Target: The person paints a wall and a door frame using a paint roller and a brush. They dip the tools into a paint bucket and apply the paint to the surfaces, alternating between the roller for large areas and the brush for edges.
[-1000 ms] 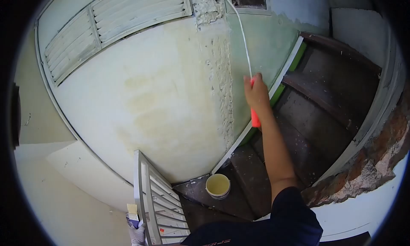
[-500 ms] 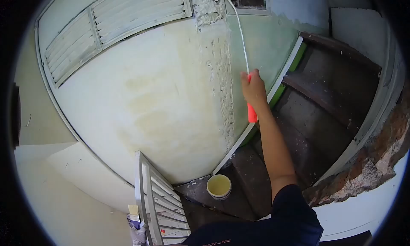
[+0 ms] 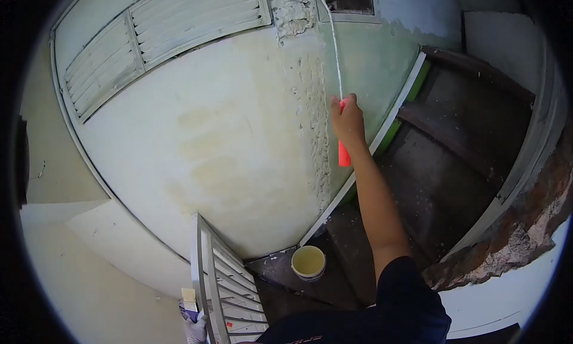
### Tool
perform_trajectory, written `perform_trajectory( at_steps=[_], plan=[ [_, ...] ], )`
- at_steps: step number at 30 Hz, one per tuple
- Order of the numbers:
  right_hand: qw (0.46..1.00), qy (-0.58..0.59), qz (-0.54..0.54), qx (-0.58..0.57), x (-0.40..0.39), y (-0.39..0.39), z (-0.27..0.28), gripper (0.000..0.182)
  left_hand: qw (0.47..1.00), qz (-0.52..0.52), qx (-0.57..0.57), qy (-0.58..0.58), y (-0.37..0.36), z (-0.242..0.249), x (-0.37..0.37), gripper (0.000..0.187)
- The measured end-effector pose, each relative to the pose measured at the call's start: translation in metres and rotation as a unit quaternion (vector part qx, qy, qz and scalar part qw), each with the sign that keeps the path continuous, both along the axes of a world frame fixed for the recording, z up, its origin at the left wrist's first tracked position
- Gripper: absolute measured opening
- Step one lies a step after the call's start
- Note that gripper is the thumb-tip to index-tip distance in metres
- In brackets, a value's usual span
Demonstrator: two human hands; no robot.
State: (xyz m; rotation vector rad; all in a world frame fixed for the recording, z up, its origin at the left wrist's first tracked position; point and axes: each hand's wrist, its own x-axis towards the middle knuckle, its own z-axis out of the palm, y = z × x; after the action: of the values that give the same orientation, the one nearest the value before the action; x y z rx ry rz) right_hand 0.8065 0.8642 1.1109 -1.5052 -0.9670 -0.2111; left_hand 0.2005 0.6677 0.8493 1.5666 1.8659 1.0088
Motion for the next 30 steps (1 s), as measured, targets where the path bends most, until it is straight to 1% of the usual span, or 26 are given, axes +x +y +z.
perform_trajectory(
  at_steps=[1, 2, 4, 6, 7, 8, 10, 12, 13, 14, 16, 17, 18, 20, 22, 23, 24, 25, 27, 28, 29, 30],
  plan=[
    [1.000, -0.014, -0.013, -0.022, 0.004, -0.001, 0.006, 0.040, 0.996, -0.009, -0.082, -0.015, 0.000, 0.012, 0.000, 0.064],
    [1.000, -0.007, -0.009, -0.014, 0.013, 0.007, 0.011, 0.041, 0.997, -0.006, -0.067, -0.038, -0.001, 0.015, 0.004, 0.065],
    [1.000, -0.022, -0.015, 0.007, 0.026, 0.013, 0.031, 0.041, 1.000, -0.024, 0.000, 0.014, 0.002, -0.009, -0.008, 0.070],
    [0.998, -0.050, -0.039, 0.011, 0.043, 0.017, 0.054, 0.042, 0.998, 0.022, -0.030, 0.044, 0.004, -0.022, -0.012, 0.077],
    [0.998, -0.053, -0.026, 0.008, 0.048, 0.015, 0.062, 0.043, 0.985, 0.052, -0.154, -0.054, -0.004, 0.041, 0.022, 0.081],
    [0.999, 0.020, 0.023, -0.023, 0.029, -0.005, 0.078, 0.043, 0.993, 0.011, -0.114, -0.017, 0.000, 0.011, 0.001, 0.077],
    [0.998, -0.049, -0.029, 0.002, 0.049, 0.009, 0.061, 0.042, 0.995, 0.018, -0.052, -0.086, 0.001, -0.015, -0.007, 0.070],
    [0.999, 0.019, 0.025, -0.018, 0.024, -0.011, 0.052, 0.041, 0.980, -0.018, -0.193, -0.052, 0.012, -0.020, -0.026, 0.063],
    [0.999, -0.035, -0.014, 0.010, 0.039, 0.004, 0.031, 0.041, 0.998, -0.019, -0.020, -0.054, 0.005, -0.027, -0.017, 0.057],
    [0.999, -0.035, -0.014, 0.008, 0.040, 0.004, 0.025, 0.041, 0.998, -0.019, -0.021, -0.053, 0.003, -0.023, -0.012, 0.057],
    [0.999, -0.031, -0.037, 0.013, 0.042, 0.005, 0.018, 0.041, 0.985, 0.017, -0.090, -0.148, 0.003, -0.012, -0.007, 0.053],
    [0.998, -0.038, -0.035, 0.020, 0.041, 0.002, 0.024, 0.042, 0.996, 0.022, -0.077, -0.034, 0.005, -0.035, -0.022, 0.051],
    [0.999, -0.033, -0.033, 0.009, 0.046, 0.002, 0.032, 0.041, 0.996, 0.022, -0.076, -0.034, 0.006, -0.035, -0.022, 0.051],
    [0.994, -0.084, -0.049, 0.042, 0.070, 0.015, 0.043, 0.041, 0.992, -0.012, -0.048, -0.113, 0.007, -0.034, -0.020, 0.051],
    [0.998, -0.046, -0.003, 0.031, 0.065, 0.002, 0.065, 0.040, 0.980, -0.046, -0.020, -0.191, 0.007, -0.034, -0.018, 0.051],
    [0.998, -0.022, 0.038, 0.049, 0.062, -0.004, 0.070, 0.039, 0.999, -0.042, -0.027, 0.010, 0.010, -0.051, -0.035, 0.052],
    [0.998, -0.028, 0.023, 0.054, 0.062, -0.007, 0.072, 0.038, 0.976, -0.035, -0.033, 0.211, 0.013, -0.052, -0.042, 0.053],
    [0.998, -0.017, 0.024, 0.058, 0.060, -0.013, 0.072, 0.038, 0.977, -0.035, -0.031, 0.210, 0.014, -0.055, -0.043, 0.053],
    [0.998, -0.015, 0.012, 0.065, 0.057, -0.022, 0.068, 0.038, 0.983, 0.009, -0.149, 0.111, 0.006, 0.006, -0.006, 0.055],
    [0.997, -0.022, -0.002, 0.072, 0.060, -0.024, 0.065, 0.038, 0.976, 0.030, -0.207, 0.063, 0.003, 0.021, 0.002, 0.056],
    [0.997, -0.030, -0.011, 0.065, 0.069, -0.022, 0.062, 0.039, 0.989, 0.028, -0.073, 0.129, 0.003, -0.015, -0.014, 0.051],
    [0.994, -0.072, -0.039, 0.078, 0.090, -0.009, 0.056, 0.041, 0.989, 0.051, -0.006, -0.139, 0.011, -0.075, -0.039, 0.056]
  ],
)
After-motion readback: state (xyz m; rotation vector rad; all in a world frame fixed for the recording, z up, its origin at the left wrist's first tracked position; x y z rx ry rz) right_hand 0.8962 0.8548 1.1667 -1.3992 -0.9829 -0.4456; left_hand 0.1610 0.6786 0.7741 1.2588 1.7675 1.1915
